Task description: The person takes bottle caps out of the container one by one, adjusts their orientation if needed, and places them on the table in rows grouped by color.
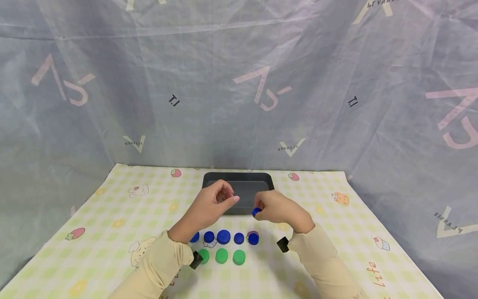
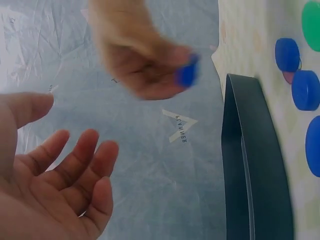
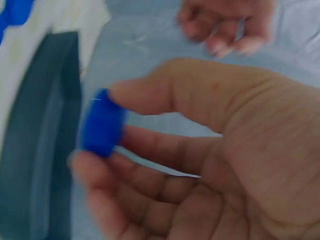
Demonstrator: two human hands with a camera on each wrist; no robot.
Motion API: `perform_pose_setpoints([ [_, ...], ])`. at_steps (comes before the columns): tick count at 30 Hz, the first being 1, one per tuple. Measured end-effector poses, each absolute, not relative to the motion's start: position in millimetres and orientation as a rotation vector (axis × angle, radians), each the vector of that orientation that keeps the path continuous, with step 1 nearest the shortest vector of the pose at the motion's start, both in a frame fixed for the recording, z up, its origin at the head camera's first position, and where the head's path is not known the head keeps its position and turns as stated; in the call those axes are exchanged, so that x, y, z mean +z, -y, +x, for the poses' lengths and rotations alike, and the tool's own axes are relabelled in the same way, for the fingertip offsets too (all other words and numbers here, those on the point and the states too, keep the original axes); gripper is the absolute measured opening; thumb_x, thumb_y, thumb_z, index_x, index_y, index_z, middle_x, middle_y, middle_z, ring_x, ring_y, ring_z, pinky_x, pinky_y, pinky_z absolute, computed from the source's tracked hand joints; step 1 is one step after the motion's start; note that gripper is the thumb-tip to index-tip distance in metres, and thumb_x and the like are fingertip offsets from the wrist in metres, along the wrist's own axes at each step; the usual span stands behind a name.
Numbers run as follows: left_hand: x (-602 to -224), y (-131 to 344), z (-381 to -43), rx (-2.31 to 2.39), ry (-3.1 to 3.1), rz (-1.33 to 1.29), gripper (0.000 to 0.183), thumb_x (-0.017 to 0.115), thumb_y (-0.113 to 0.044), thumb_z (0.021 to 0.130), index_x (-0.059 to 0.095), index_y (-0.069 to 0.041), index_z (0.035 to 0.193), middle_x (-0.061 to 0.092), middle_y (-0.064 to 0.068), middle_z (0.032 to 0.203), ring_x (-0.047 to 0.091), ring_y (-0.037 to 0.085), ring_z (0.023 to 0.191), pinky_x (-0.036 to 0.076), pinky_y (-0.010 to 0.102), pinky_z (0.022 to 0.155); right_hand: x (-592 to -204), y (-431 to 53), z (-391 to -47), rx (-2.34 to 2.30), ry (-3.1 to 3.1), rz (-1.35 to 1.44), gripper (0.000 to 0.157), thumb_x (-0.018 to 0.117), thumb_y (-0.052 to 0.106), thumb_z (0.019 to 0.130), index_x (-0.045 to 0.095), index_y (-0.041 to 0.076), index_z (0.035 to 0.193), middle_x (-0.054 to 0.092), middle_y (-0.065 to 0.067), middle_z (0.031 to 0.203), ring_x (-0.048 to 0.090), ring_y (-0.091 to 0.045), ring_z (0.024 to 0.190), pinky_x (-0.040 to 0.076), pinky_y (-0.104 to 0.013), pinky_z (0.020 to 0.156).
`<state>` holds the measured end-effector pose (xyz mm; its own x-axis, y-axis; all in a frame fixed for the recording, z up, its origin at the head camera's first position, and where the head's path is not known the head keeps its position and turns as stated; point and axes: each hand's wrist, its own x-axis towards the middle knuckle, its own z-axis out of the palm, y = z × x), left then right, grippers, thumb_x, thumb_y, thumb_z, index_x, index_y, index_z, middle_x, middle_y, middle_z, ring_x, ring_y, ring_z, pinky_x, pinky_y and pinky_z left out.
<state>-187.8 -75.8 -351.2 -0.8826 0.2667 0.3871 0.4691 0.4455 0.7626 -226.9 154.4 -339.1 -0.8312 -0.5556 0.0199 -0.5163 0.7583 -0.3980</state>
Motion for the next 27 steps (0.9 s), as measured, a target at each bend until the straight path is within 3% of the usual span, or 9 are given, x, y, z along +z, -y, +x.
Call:
perform_pose_setpoints([
  [5,-351,77,-189,-1.378,2.525,-0.674,0.018,0.068,-0.035,0.096,0.059,-0.019,0.098,0.058,-0.003,0.087,0.054,0.023,0.073,0.046,0.03,0.064,-361,-161,-245,-0.364,-2.73,-0.718,0.016,0.079,0.012,0.08,0.064,0.017,0.082,0.06,0.004,0.078,0.056,-0.014,0.07,0.046,-0.032,0.065],
  [11,-350,77,-189,-1.352,2.557,-0.667,0.017,0.068,-0.034,0.096,0.06,-0.019,0.097,0.058,-0.003,0.085,0.054,0.023,0.072,0.046,0.03,0.063,-380,-164,-250,-0.313,-2.603,-0.545,0.019,0.08,0.005,0.075,0.065,0.016,0.078,0.063,0.002,0.076,0.062,-0.014,0.067,0.045,-0.027,0.059],
  [18,-349,78,-189,-1.337,2.581,-0.672,0.017,0.068,-0.034,0.095,0.06,-0.02,0.096,0.059,-0.003,0.085,0.055,0.024,0.073,0.047,0.03,0.064,-385,-162,-248,-0.276,-2.59,-0.501,0.019,0.08,0.004,0.073,0.066,0.016,0.075,0.063,0.002,0.069,0.055,-0.011,0.059,0.043,-0.026,0.056],
  [27,-344,79,-184,-1.332,2.599,-0.683,0.016,0.069,-0.033,0.095,0.061,-0.019,0.097,0.059,-0.003,0.085,0.055,0.02,0.071,0.047,0.03,0.064,-391,-161,-251,-0.254,-2.553,-0.495,0.023,0.085,0.008,0.075,0.064,0.015,0.08,0.063,0.002,0.077,0.062,-0.011,0.065,0.045,-0.026,0.06],
])
